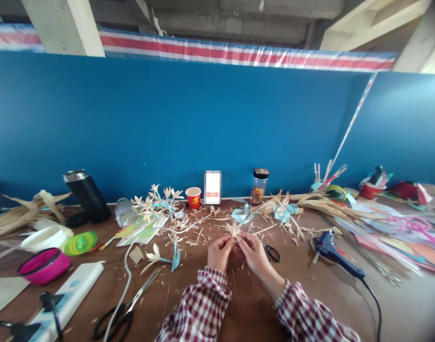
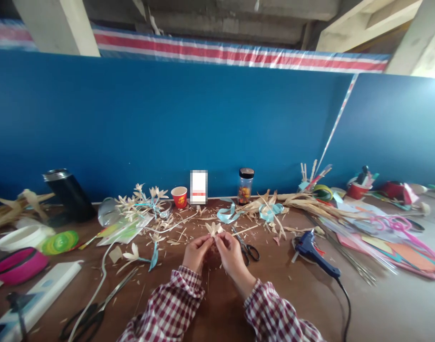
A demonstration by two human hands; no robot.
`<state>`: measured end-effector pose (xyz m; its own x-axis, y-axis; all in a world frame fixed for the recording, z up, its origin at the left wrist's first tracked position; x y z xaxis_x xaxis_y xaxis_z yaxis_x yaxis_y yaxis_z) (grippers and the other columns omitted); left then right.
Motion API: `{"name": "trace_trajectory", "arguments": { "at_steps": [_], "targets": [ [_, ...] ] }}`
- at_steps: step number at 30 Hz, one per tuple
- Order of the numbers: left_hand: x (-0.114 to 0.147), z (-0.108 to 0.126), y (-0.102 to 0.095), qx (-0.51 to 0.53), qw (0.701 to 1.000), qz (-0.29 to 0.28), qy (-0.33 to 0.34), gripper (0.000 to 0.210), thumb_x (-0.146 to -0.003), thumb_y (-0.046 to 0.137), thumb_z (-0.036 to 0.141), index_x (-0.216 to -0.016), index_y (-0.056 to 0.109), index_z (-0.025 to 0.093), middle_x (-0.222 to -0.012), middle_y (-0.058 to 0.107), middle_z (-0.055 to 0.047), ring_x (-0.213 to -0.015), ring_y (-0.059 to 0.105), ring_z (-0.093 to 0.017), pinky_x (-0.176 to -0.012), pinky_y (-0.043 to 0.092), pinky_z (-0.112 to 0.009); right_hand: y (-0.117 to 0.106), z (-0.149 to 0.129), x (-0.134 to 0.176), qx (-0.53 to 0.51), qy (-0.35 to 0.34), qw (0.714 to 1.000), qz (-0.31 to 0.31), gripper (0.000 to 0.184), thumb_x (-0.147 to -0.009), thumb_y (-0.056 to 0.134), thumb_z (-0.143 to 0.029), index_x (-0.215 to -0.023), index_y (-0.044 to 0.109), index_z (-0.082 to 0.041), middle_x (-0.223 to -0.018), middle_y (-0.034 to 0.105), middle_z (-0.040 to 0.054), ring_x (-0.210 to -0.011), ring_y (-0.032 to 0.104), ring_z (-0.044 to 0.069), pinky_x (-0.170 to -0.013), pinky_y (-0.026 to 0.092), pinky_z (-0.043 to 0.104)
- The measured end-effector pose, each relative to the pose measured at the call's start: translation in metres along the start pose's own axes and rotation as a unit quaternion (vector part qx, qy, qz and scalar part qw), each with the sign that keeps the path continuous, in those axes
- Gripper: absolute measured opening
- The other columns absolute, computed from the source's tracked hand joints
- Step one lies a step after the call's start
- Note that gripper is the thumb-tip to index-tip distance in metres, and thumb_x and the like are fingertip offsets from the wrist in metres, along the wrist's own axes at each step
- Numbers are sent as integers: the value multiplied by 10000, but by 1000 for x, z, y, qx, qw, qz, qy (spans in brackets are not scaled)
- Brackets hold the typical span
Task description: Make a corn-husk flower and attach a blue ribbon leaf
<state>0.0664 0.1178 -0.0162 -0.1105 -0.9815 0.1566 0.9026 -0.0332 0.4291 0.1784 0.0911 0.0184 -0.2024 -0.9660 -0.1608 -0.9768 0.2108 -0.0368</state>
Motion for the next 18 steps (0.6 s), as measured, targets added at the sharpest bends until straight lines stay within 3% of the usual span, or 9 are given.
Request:
{"name": "trace_trajectory", "arguments": {
  "at_steps": [5, 10, 14, 16, 18],
  "targets": [
    [1, 1, -2, -14, 1000, 15, 4, 259, -553, 746, 296, -742, 713, 122, -600, 672, -42, -505, 575, -130, -484, 446, -226, 2, -3, 1, -3, -6, 1000, 0, 399, -718, 555, -554, -703, 546, -155, -605, 532, -8, -552, 468, 123, -500, 374, 227],
    [0, 4, -5, -33, 998, 43, 12, 215, -569, 730, 287, -700, 694, 121, -483, 593, 6, -410, 486, -89, -430, 398, -207, 2, -26, 13, 128, -44, 988, -70, 297, -801, 495, -451, -767, 563, -164, -616, 541, -1, -543, 461, 126, -507, 368, 231],
    [6, 6, 7, -101, 995, 6, 18, 141, -610, 700, 257, -673, 691, 132, -462, 575, -1, -392, 465, -93, -409, 358, -209, -1, -66, 39, 288, -90, 939, -165, 142, -820, 496, -305, -761, 568, -197, -584, 527, -27, -523, 447, 114, -498, 329, 223],
    [10, 9, 13, -117, 992, -7, 41, 105, -617, 701, 242, -654, 691, 145, -522, 615, -29, -459, 517, -124, -449, 390, -225, 7, -87, 52, 324, -97, 906, -254, 82, -800, 525, -261, -777, 588, -215, -606, 557, -30, -533, 466, 113, -492, 328, 218],
    [14, 7, 16, -86, 996, -19, 19, 101, -612, 721, 227, -637, 679, 138, -598, 641, -59, -571, 571, -162, -535, 441, -248, 20, -108, 58, 344, -118, 883, -298, 91, -813, 509, -234, -794, 597, -229, -668, 594, -25, -571, 495, 112, -520, 350, 216]
  ]
}}
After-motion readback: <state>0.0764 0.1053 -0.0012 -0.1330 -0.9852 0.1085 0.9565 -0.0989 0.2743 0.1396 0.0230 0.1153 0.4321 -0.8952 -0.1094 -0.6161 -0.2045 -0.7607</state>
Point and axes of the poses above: each hand's wrist, its own x-axis away from the middle knuckle, its own y-axis out of the palm, z = x × y, the point moved 7 cm from there along -x, towards the middle knuckle
